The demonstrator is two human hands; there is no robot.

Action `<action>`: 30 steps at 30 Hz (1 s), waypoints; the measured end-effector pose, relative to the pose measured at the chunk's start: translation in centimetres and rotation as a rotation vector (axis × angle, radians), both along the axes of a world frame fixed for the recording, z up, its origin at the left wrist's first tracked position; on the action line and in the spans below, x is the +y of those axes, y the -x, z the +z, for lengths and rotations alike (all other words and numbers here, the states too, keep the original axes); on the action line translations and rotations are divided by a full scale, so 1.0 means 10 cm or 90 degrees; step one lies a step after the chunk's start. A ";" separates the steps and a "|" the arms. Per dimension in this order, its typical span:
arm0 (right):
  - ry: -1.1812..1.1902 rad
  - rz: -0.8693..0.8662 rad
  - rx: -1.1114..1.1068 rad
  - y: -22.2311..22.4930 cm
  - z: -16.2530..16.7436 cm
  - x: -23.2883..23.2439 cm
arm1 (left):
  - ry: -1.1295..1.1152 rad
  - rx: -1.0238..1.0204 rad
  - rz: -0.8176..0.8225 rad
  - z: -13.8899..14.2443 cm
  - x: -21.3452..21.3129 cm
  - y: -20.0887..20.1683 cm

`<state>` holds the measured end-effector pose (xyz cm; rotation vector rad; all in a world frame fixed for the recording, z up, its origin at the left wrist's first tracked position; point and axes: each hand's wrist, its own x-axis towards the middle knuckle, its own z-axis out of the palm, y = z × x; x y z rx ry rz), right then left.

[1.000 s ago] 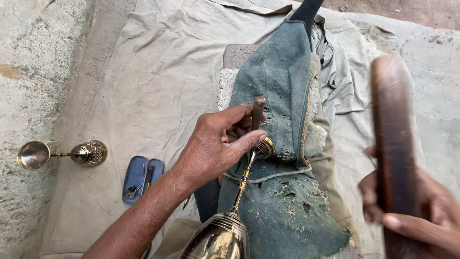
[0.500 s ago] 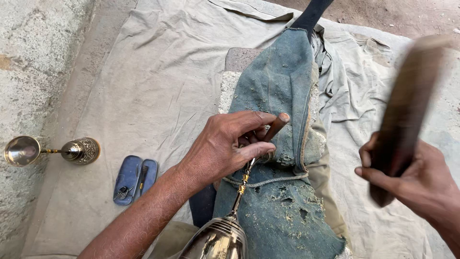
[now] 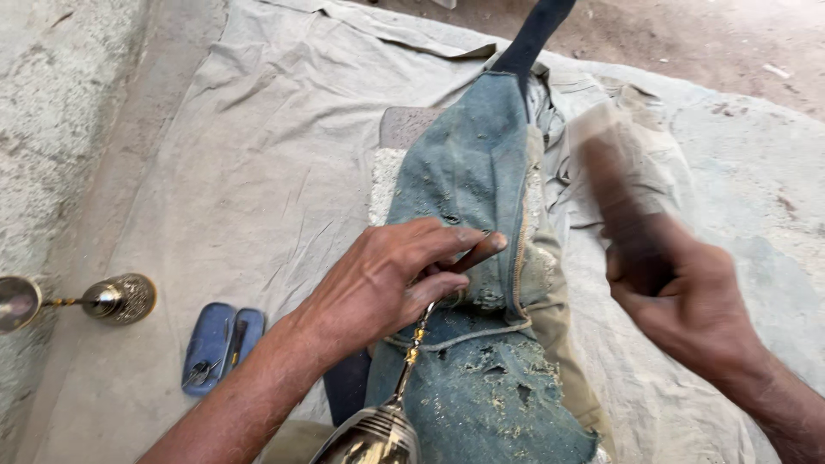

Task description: The person sits on the ground with a brass bell-shaped object clamped in a cloth pad on their lap. They hold a small steel punch against the brass surface and strike it repeatedly with a wooden mallet, repositioning the punch around the bell, then rotate the bell and continue hammering different areas.

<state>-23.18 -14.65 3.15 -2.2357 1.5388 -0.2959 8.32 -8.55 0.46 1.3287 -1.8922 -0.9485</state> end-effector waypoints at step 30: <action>-0.046 -0.023 -0.116 0.06 0.01 0.02 | 0.039 0.021 -0.023 -0.22 -0.02 -0.10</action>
